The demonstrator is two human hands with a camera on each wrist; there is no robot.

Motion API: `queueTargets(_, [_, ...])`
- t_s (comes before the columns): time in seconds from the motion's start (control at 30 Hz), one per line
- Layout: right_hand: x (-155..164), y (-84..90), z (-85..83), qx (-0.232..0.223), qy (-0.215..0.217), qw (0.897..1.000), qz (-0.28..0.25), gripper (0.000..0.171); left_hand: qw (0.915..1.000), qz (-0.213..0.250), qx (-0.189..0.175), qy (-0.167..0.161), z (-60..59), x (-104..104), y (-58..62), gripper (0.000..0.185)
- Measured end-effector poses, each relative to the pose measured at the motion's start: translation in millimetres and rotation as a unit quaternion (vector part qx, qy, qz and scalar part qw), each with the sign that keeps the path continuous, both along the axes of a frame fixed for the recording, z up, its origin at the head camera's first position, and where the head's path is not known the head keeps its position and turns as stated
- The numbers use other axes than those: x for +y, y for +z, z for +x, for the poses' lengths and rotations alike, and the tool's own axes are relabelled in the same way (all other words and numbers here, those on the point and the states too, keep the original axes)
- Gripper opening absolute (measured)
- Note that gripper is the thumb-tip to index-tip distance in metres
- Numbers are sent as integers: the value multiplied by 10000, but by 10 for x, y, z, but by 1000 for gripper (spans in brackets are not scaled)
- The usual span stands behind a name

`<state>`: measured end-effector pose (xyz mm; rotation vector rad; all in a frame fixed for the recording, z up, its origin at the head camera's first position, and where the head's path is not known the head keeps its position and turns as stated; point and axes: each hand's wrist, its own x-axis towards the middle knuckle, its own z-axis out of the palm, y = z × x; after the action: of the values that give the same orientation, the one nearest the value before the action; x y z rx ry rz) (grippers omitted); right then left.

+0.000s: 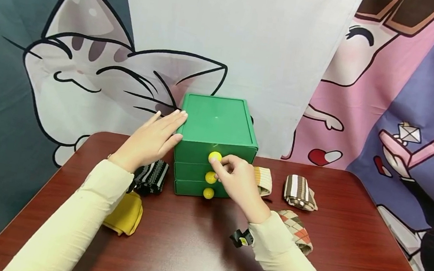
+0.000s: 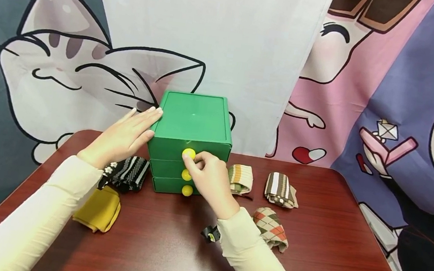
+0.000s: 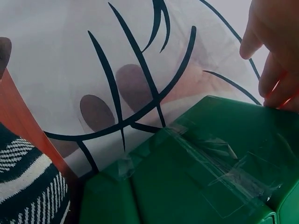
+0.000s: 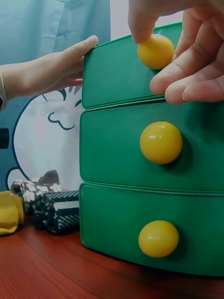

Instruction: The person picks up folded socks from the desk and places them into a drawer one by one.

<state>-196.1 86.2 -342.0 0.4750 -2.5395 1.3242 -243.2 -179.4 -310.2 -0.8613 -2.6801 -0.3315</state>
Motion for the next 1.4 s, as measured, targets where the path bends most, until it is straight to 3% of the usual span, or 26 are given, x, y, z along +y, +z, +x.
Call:
queueTargets(0.3, [-6, -12, 71, 33, -130, 9996, -258, 27, 9992, 29, -399, -57, 9, -12, 74, 59])
queueTargets(0.8, [144, -37, 468, 455, 79, 9989, 115, 18, 9986, -76, -507, -132, 11, 10, 52, 61])
queueTargets(1.4, [225, -47, 947, 269, 438, 9987, -18, 17, 9990, 64, -418, -169, 23, 4, 42, 61])
